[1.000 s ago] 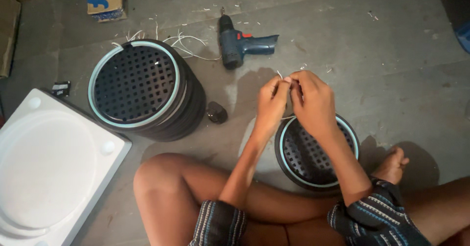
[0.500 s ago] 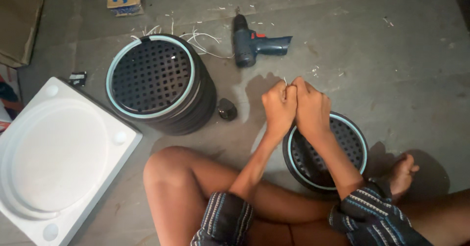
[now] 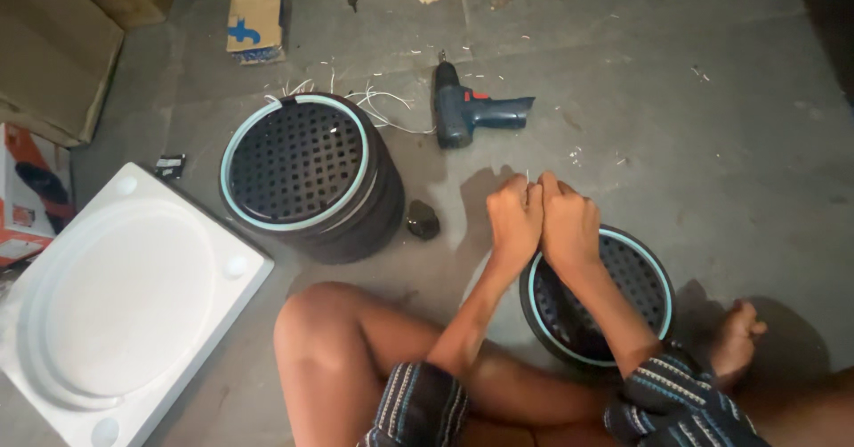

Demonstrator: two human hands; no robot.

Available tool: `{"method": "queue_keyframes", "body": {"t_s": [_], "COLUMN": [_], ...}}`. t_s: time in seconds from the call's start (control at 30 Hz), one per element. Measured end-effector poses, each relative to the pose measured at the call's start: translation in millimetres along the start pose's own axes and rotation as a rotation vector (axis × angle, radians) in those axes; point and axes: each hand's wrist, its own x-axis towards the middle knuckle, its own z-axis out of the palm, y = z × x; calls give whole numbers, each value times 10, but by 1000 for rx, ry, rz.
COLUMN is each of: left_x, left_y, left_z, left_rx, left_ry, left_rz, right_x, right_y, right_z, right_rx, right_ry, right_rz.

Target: The person sits on the floor and connects wires to a small black battery pack to power a blue LED ring attached to a perforated speaker grille. After testing the light, they place the illuminated grille on top of a stack of similar speaker components.

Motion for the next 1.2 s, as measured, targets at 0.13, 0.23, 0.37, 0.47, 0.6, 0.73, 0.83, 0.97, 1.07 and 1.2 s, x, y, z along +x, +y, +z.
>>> {"method": "queue_keyframes", "body": {"t_s": [0.13, 0.23, 0.37, 0.47, 0.6, 0.73, 0.83, 0.97, 1.07, 1.2], "left_x": [-37, -98, -214, -291, -361, -396, -480, -623, -630, -600], "left_y": [76, 108, 135, 114, -18, -197, -322, -479, -555, -545], "left_z": [-22, -128, -314, -364, -381, -426, -485, -587, -610, -564], "left_rx": [26, 66, 108, 97, 70, -171, -87, 84, 138, 39], "left_ry": [-18, 16, 50, 47, 33, -151, -148, -157, -218, -203], "left_rz": [-43, 12, 72, 22, 29, -243, -204, -109, -93, -146], "right_x": [-56, -125, -219, -308, -290, -258, -380, -571, -583, -611], "right_y": [8, 6, -71, -142, -79, -43, -184, -377, -389, -343], "right_z": [6, 44, 101, 78, -145, -429, -523, -539, -533, -462], "right_rx": [13, -3, -85, -114, 67, 537, 546, 397, 302, 219], "right_ry": [23, 4, -29, -27, 51, -26, -79, -168, -138, -77], "right_rz": [11, -17, -75, -31, 23, -113, -261, -184, -183, -214]}}
